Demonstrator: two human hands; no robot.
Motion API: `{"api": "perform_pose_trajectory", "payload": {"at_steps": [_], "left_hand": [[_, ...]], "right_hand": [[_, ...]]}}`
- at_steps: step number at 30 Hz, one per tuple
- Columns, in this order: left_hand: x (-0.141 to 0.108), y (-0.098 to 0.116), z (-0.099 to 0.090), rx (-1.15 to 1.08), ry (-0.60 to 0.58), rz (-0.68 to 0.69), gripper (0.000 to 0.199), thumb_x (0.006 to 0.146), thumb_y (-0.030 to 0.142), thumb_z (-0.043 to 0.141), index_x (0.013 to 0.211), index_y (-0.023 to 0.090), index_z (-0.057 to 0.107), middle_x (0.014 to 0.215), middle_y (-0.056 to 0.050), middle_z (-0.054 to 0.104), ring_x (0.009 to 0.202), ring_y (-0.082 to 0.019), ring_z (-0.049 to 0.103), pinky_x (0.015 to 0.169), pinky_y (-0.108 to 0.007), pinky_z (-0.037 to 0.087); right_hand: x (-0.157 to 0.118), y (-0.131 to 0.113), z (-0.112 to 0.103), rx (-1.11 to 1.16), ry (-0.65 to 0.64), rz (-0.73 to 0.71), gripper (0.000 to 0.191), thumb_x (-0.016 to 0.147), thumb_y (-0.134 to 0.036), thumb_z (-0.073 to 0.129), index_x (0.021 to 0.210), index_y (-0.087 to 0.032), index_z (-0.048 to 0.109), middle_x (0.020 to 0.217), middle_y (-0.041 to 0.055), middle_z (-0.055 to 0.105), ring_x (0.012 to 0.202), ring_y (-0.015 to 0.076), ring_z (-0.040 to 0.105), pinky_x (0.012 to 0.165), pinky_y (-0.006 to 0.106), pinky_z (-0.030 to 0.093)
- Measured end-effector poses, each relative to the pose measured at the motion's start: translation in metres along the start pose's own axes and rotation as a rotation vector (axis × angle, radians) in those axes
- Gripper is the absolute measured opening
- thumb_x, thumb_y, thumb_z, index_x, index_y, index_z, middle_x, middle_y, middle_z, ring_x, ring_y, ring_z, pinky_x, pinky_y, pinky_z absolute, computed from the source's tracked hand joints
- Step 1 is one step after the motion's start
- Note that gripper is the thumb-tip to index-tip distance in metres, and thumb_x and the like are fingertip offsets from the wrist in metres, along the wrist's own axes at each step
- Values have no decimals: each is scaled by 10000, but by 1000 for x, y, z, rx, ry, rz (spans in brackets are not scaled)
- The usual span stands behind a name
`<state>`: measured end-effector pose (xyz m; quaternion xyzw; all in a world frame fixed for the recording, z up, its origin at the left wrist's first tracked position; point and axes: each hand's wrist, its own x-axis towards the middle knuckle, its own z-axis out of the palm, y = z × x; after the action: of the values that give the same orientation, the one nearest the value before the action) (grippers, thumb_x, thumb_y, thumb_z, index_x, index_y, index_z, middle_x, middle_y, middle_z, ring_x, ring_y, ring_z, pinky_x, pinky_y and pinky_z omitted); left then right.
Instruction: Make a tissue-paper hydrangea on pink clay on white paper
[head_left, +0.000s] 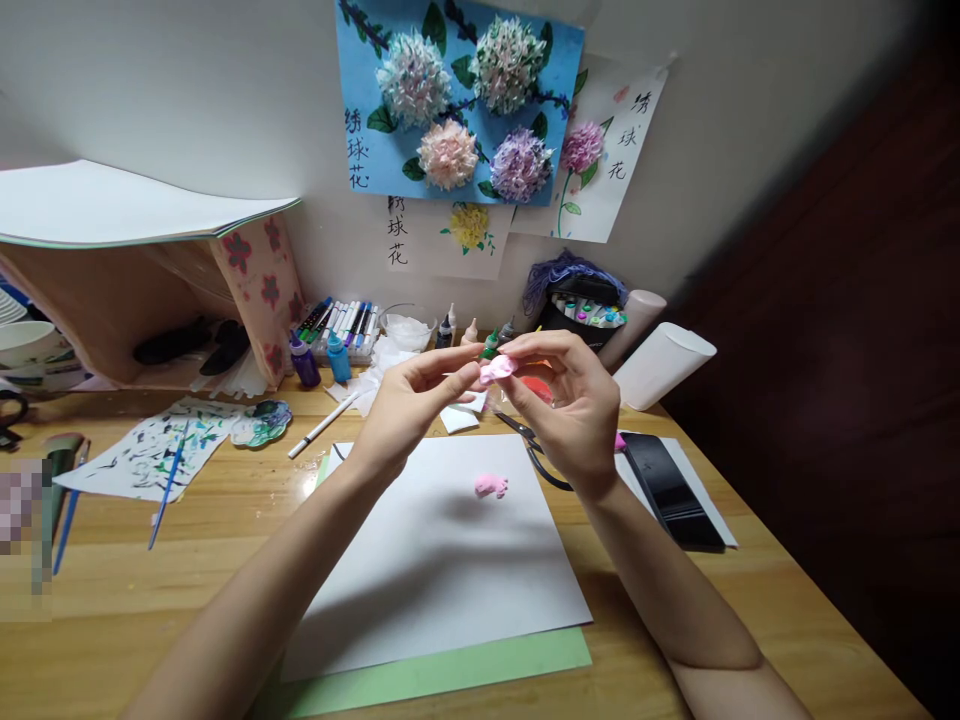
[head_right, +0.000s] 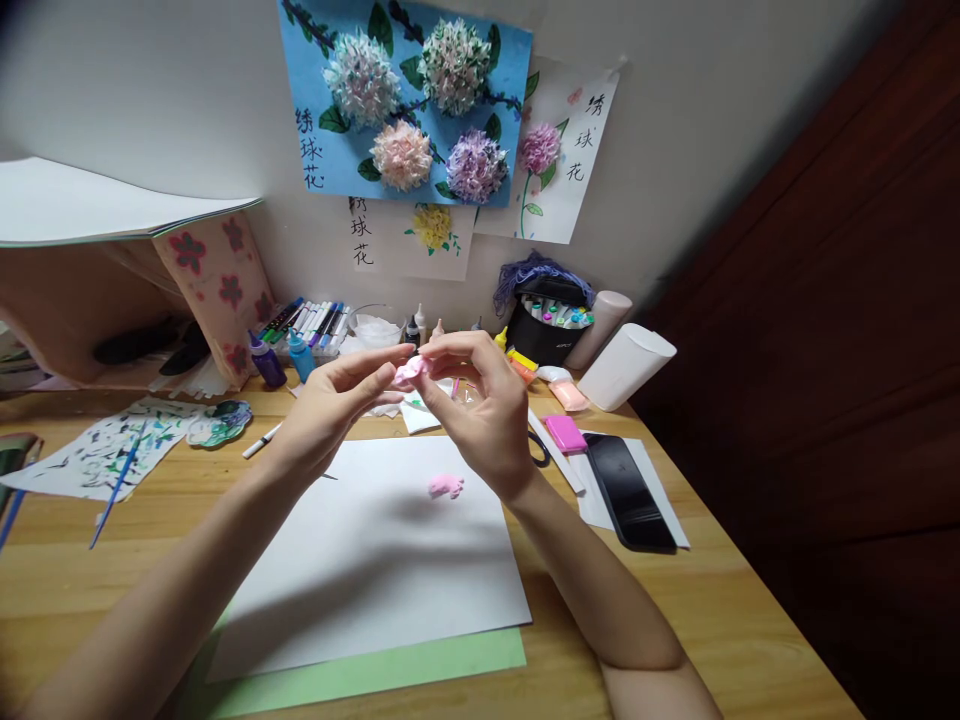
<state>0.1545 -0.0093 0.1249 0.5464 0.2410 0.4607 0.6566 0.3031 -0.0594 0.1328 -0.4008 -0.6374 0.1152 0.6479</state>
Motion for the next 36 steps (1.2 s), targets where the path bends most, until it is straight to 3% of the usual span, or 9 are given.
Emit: {"api": "perform_pose_trajectory", "payload": {"at_steps": [4,12,20,25,28,30,32,34,36], "left_hand": [[-4,5,5,53,-92,29,352,736,418,714,1011,198,728,944,-69,736,848,-159,670,772,-268,534],[-4,10,5,212,85,141,289,714,418,728,810,146,719,730,-41,713,622,-118,632,576,-222,503],[-5,8,8,107,40,22,417,709,520,694,839,125,715,758,-51,716,657,-147,667,644,-256,546],[-1,5,5,145,65,4,395,641,464,770,839,127,717,738,-50,715,648,-136,652,632,-241,548],[4,5,-2,114,72,-11,368,668,466,750,816,130,722,734,-56,717,632,-127,652,636,-238,546],[6,5,-10,94,38,-30,358,679,445,749,855,134,727,785,-70,729,704,-143,676,715,-261,552],[4,3,-21,102,13,-63,369,673,408,765,929,145,724,869,-85,739,815,-170,688,809,-297,544],[-3,-2,-35,149,23,-113,421,648,374,788,999,155,712,958,-101,734,905,-193,679,865,-327,529],[-17,-13,-52,235,55,-192,465,618,355,807,1025,154,706,996,-115,726,941,-211,667,876,-340,522]], "right_hand": [[-2,2,-1,-110,42,-59,91,785,-259,698,859,-224,659,880,36,600,824,168,595,721,323,536],[3,-5,-10,-218,-196,-121,204,872,-204,582,1030,-273,691,968,54,616,901,183,602,804,357,534],[2,-1,-7,-418,-188,-227,272,824,-255,656,1093,-286,683,1004,68,630,982,229,562,897,429,477],[9,-2,-13,-269,-401,-89,294,903,-266,541,1182,-313,622,1214,45,577,1181,223,486,1010,435,405],[13,4,-20,-179,-417,23,338,913,-283,519,1249,-276,546,1227,61,553,1131,194,531,950,367,452],[9,14,-24,-265,-516,127,302,870,-299,582,1165,-234,575,1103,65,601,979,187,591,838,338,488],[-5,29,-29,-441,-768,245,201,803,-303,659,978,-210,627,932,47,639,844,195,606,732,328,485],[-26,46,-33,-553,-1027,314,212,737,-330,719,883,-201,635,907,55,647,834,220,602,694,330,467],[-48,61,-38,-611,-1097,362,218,751,-311,699,914,-189,621,937,74,637,860,230,591,693,332,458]]}}
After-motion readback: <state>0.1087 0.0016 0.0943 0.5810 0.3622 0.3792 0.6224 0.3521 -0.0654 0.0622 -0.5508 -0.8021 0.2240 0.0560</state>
